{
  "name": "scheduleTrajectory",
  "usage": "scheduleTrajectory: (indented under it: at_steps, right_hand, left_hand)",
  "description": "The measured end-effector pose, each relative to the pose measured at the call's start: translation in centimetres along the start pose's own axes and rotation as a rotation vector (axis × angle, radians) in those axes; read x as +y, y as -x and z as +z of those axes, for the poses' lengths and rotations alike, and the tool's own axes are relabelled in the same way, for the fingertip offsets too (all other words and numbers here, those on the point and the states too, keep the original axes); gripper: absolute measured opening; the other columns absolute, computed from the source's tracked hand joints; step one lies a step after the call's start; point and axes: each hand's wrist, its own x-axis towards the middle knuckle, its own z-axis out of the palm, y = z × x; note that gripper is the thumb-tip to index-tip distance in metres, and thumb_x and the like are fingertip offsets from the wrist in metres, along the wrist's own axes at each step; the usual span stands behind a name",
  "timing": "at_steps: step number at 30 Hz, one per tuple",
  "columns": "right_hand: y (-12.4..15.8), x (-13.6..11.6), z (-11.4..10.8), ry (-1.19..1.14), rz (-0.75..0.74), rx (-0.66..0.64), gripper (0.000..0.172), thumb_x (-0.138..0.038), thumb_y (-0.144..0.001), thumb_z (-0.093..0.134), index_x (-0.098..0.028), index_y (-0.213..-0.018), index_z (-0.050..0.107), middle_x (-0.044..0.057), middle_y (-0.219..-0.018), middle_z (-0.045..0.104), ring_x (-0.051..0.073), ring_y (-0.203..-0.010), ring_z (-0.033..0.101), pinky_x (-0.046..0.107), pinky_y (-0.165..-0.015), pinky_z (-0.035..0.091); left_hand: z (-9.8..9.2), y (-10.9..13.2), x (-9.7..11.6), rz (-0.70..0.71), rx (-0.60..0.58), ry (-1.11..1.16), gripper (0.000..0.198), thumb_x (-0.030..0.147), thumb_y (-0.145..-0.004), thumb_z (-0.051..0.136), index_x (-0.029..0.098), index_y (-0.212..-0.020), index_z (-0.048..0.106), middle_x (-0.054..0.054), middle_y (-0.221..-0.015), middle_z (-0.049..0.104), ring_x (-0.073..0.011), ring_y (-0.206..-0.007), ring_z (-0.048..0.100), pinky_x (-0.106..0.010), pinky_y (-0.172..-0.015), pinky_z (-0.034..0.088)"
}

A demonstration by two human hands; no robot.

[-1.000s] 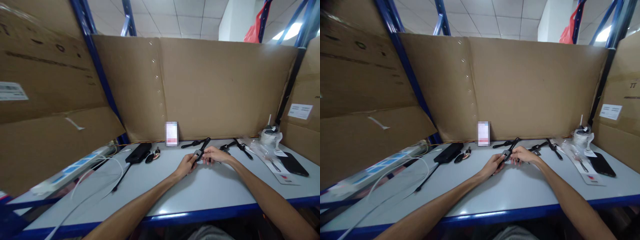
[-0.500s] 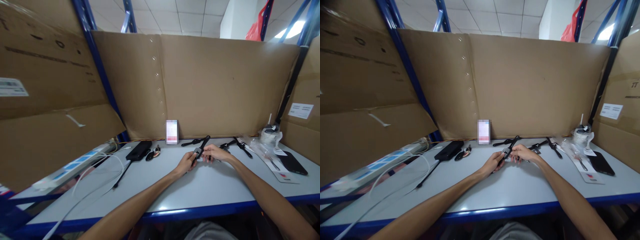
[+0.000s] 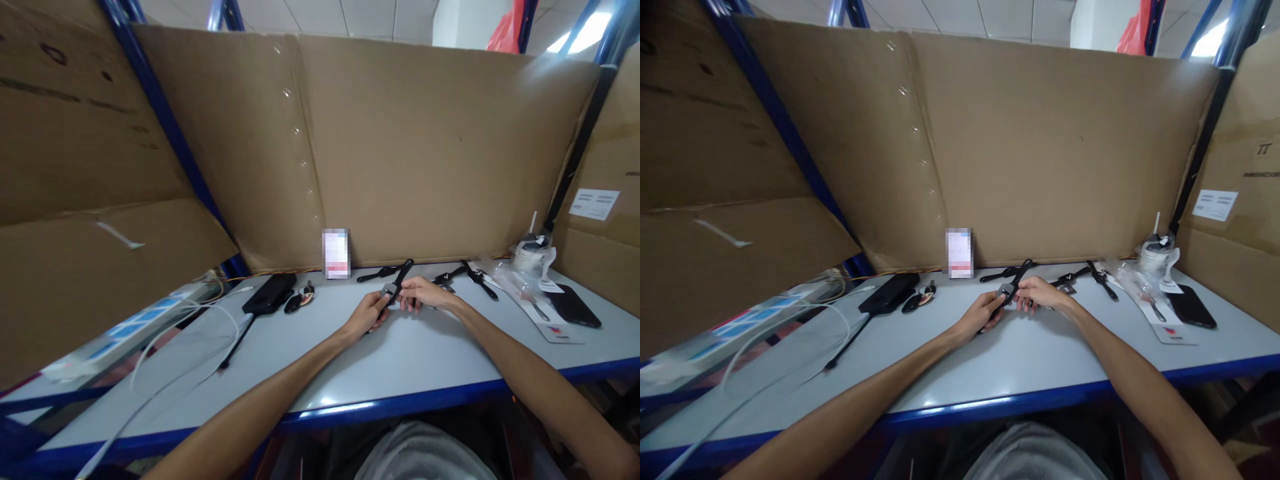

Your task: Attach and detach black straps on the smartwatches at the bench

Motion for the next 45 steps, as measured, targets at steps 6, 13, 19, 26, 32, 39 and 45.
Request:
scheduleTrajectory:
  at_steps: [6, 13, 19, 26, 32, 39, 45]
  right_hand:
    - [-0.2, -0.3, 0.0, 0.028, -0.007, 0.024, 0.018, -0.026, -0.089, 0.055, -0.014, -0.080, 0.064, 0.005, -0.071, 0.071, 0.010, -0.051, 0.058, 0.019, -0.043, 0.042]
    - [1.5, -1.1, -4.0, 0.566, -0.051, 0.479, 0.021, -0.020, -0.090, 0.051, -0.014, -0.085, 0.071, 0.002, -0.062, 0.069, 0.012, -0.054, 0.058, 0.020, -0.053, 0.036]
    - [3.7, -1.9, -5.3, 1.032, 0.208, 0.405, 0.017, -0.020, -0.086, 0.061, -0.016, -0.088, 0.078, 0.013, -0.091, 0.077, 0.021, -0.084, 0.069, 0.024, -0.063, 0.038]
    - [4.9, -2.7, -6.4, 1.097, 0.377, 0.348, 0.020, -0.018, -0.081, 0.065, -0.013, -0.093, 0.080, 0.020, -0.102, 0.076, 0.026, -0.090, 0.071, 0.026, -0.067, 0.044]
    - [5.6, -2.0, -7.9, 1.132, 0.442, 0.388, 0.024, -0.024, -0.080, 0.067, -0.009, -0.095, 0.079, 0.024, -0.103, 0.075, 0.028, -0.090, 0.071, 0.027, -0.064, 0.045]
    - [4.0, -1.3, -6.1, 0.800, 0.307, 0.127, 0.014, -0.023, -0.080, 0.065, -0.016, -0.085, 0.075, 0.006, -0.077, 0.074, 0.014, -0.061, 0.064, 0.022, -0.053, 0.041]
    - [3.7, -1.5, -4.6, 1.106, 0.295, 0.241, 0.033, -0.046, -0.080, 0.074, -0.015, -0.091, 0.075, 0.016, -0.102, 0.075, 0.027, -0.092, 0.069, 0.027, -0.062, 0.040]
  left_hand:
    - [0.0, 0.1, 0.1, -0.018, 0.004, 0.036, 0.035, 0.053, -0.091, 0.056, 0.018, -0.089, 0.053, 0.008, -0.052, 0.045, -0.0048, -0.032, 0.028, -0.018, -0.032, 0.016]
    - [-0.1, 0.2, 0.0, -0.069, 0.067, 0.176, 0.032, 0.048, -0.090, 0.060, 0.018, -0.082, 0.049, 0.007, -0.054, 0.047, -0.0040, -0.035, 0.028, -0.017, -0.034, 0.015]
    - [-0.2, 0.3, 0.2, -0.102, 0.079, 0.178, 0.032, 0.046, -0.088, 0.062, 0.019, -0.081, 0.047, 0.007, -0.055, 0.046, -0.0036, -0.036, 0.028, -0.016, -0.035, 0.013]
    - [-0.2, 0.2, 0.1, -0.118, 0.077, 0.141, 0.034, 0.048, -0.086, 0.062, 0.019, -0.080, 0.046, 0.008, -0.055, 0.046, -0.0039, -0.036, 0.028, -0.017, -0.033, 0.014]
    - [-0.1, 0.2, 0.1, -0.131, 0.105, 0.112, 0.032, 0.046, -0.088, 0.060, 0.020, -0.078, 0.045, 0.008, -0.054, 0.046, -0.0040, -0.035, 0.028, -0.017, -0.032, 0.015]
    - [0.0, 0.3, 0.2, -0.127, 0.082, 0.092, 0.035, 0.051, -0.086, 0.061, 0.019, -0.081, 0.046, 0.008, -0.054, 0.045, -0.0043, -0.035, 0.028, -0.017, -0.033, 0.016]
    - [0.3, 0.6, 0.5, -0.133, 0.074, 0.075, 0.034, 0.048, -0.087, 0.062, 0.019, -0.079, 0.046, 0.008, -0.054, 0.046, -0.0038, -0.035, 0.029, -0.017, -0.034, 0.014]
